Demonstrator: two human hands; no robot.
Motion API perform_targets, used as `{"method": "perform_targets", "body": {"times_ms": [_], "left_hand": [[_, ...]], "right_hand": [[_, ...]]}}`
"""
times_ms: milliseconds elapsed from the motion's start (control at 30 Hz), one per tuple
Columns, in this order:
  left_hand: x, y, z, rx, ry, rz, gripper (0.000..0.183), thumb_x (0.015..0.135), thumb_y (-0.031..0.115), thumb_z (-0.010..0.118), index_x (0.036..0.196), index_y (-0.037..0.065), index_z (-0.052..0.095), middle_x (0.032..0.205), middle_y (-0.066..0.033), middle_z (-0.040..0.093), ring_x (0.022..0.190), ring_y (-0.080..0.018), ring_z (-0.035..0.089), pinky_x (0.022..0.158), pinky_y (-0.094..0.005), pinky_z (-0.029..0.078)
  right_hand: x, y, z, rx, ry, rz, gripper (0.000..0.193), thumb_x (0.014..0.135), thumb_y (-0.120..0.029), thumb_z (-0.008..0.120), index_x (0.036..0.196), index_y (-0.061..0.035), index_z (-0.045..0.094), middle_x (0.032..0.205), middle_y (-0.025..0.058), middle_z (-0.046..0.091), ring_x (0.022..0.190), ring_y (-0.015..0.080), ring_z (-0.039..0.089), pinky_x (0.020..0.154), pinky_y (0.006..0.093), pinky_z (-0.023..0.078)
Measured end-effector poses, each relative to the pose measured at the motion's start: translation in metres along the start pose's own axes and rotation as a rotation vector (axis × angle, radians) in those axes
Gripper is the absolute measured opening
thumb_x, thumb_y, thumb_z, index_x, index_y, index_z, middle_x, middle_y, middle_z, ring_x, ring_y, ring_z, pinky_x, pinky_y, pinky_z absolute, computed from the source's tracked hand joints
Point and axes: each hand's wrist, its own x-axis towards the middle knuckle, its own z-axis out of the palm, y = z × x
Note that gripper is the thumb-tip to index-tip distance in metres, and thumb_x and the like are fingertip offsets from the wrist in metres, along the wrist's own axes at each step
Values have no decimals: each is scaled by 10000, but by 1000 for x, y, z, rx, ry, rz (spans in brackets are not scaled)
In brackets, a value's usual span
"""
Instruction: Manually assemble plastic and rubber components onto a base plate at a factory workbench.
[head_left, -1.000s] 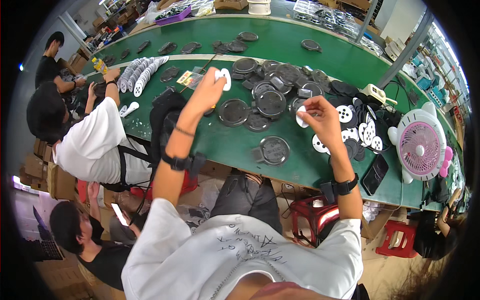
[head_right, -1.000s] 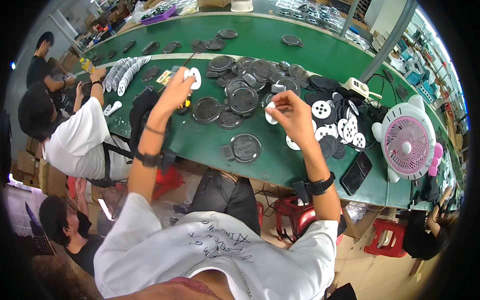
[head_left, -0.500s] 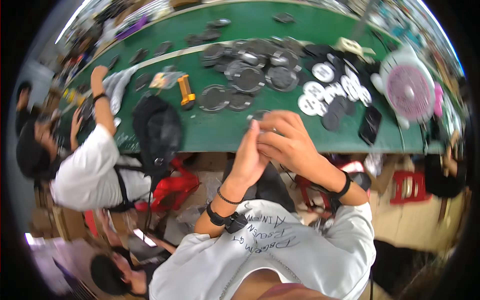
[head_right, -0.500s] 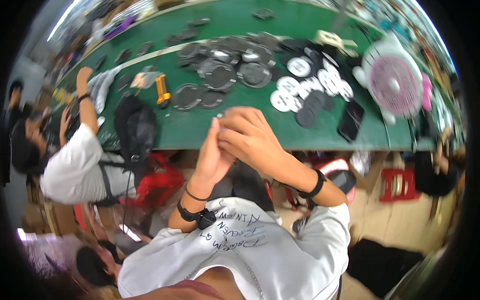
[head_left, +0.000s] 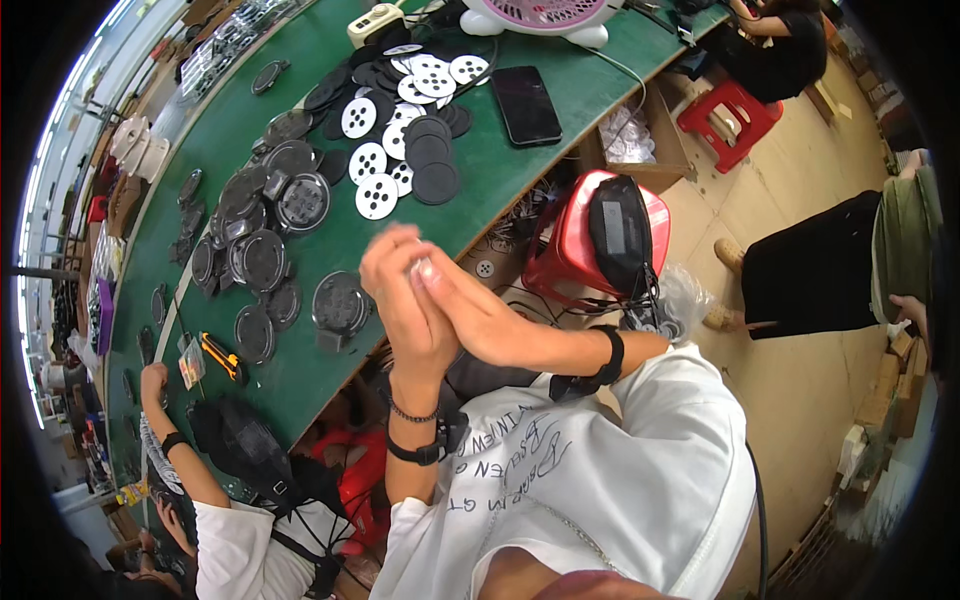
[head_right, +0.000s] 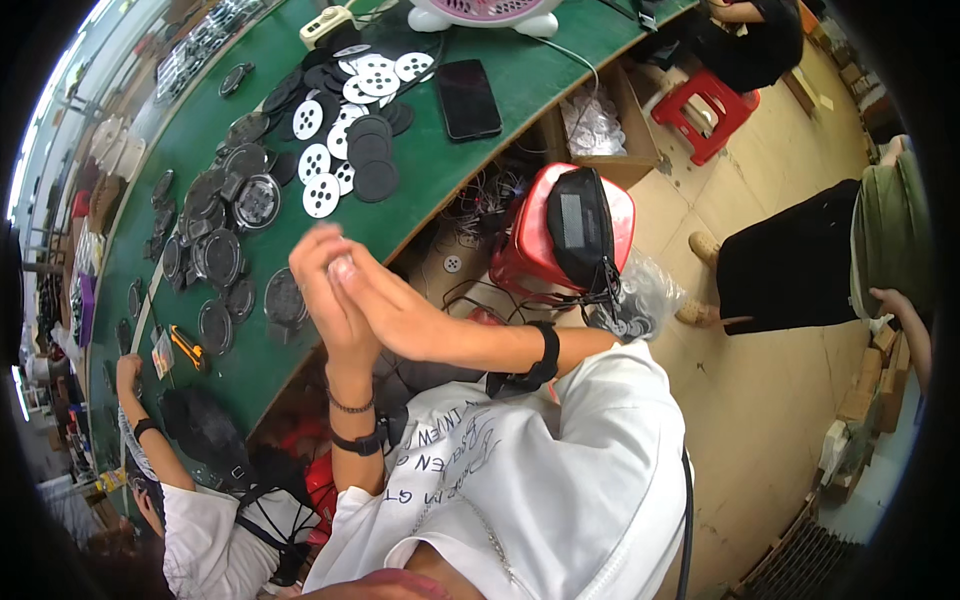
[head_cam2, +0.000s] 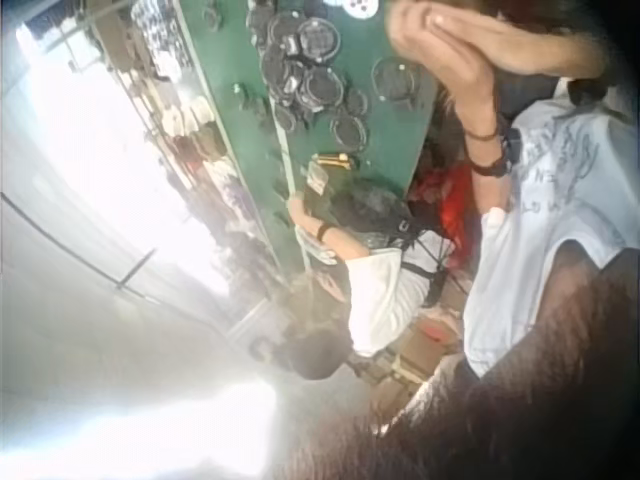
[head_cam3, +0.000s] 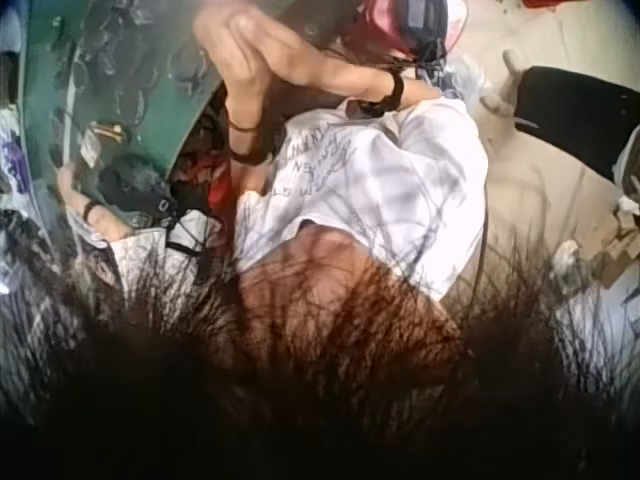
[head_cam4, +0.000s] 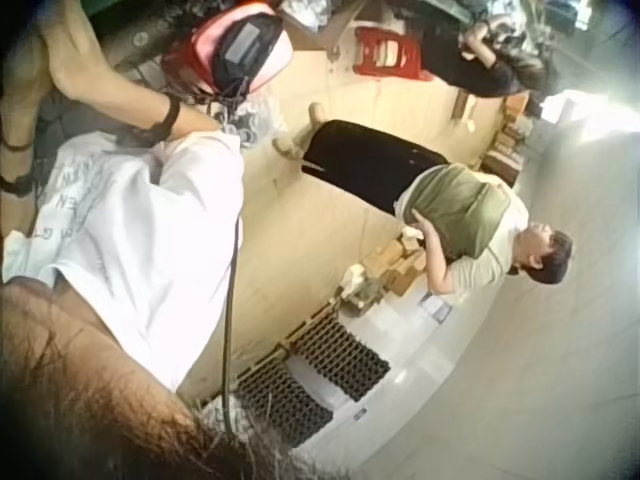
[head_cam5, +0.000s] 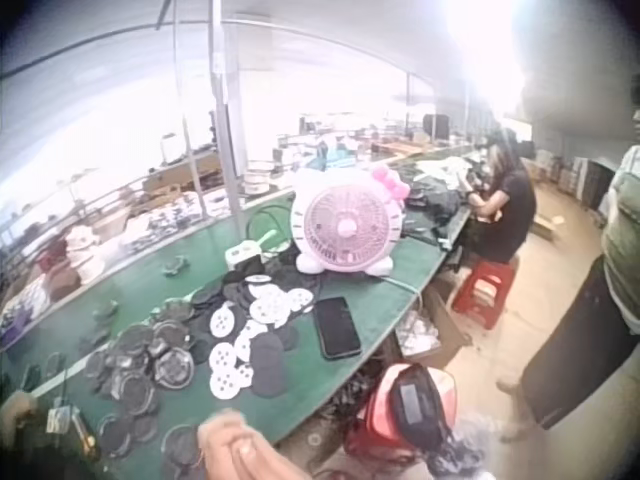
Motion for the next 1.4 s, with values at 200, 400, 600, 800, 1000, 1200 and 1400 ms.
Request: {"method": "perform_targets", "body": {"times_ms": [200,400,600,800,1000,1200,1400], "left_hand": [[27,-9,14,155,-207,91,421,1010,107,438,1405,-21,509,1495,-232,475,1431,-461,371,1182,-527,281],[46,2,50,-74,-444,154,558,1003,228,450,1501,-23,416,1522,-252,424,1423,-465,350,1197,-525,262],[54,-11,97,44,-471,117,637,1012,335,539,1547,33,372,1523,-243,397,1396,-445,362,1180,-531,263],[51,-28,108,382,-552,154,634,958,375,646,1468,44,466,1514,-232,405,1411,-417,362,1163,-553,287],[57,-23,116,478,-649,98,721,912,406,694,1482,38,451,1552,-211,381,1438,-408,342,1154,-560,295],[55,-28,119,538,-676,82,760,892,433,703,1507,70,442,1580,-196,362,1442,-409,347,1140,-557,306],[58,-25,119,496,-641,74,743,888,421,701,1493,68,455,1573,-194,376,1435,-411,356,1143,-562,303]], "right_hand": [[14,-8,-17,229,210,18,339,1138,-267,362,1272,7,509,1124,25,581,1043,77,523,924,249,451],[16,0,-54,510,521,-37,438,1105,-455,423,1164,-65,611,1004,-7,634,889,73,591,818,252,502],[9,-4,-228,532,1029,-325,436,1101,-472,393,864,-136,537,657,-17,509,478,113,444,436,260,346],[25,82,-539,517,1707,-94,413,1054,-439,432,1011,-42,539,815,87,555,541,191,494,413,323,386],[17,151,-668,231,1655,230,538,1024,-462,519,1316,-11,530,1169,195,619,877,354,680,583,447,605],[11,150,-664,295,1452,150,924,985,-673,476,1595,-37,200,1598,327,197,1403,474,378,1046,590,497],[3,147,-669,434,1526,57,938,965,-666,528,1535,28,258,1477,308,340,1293,459,492,983,518,553]]}}
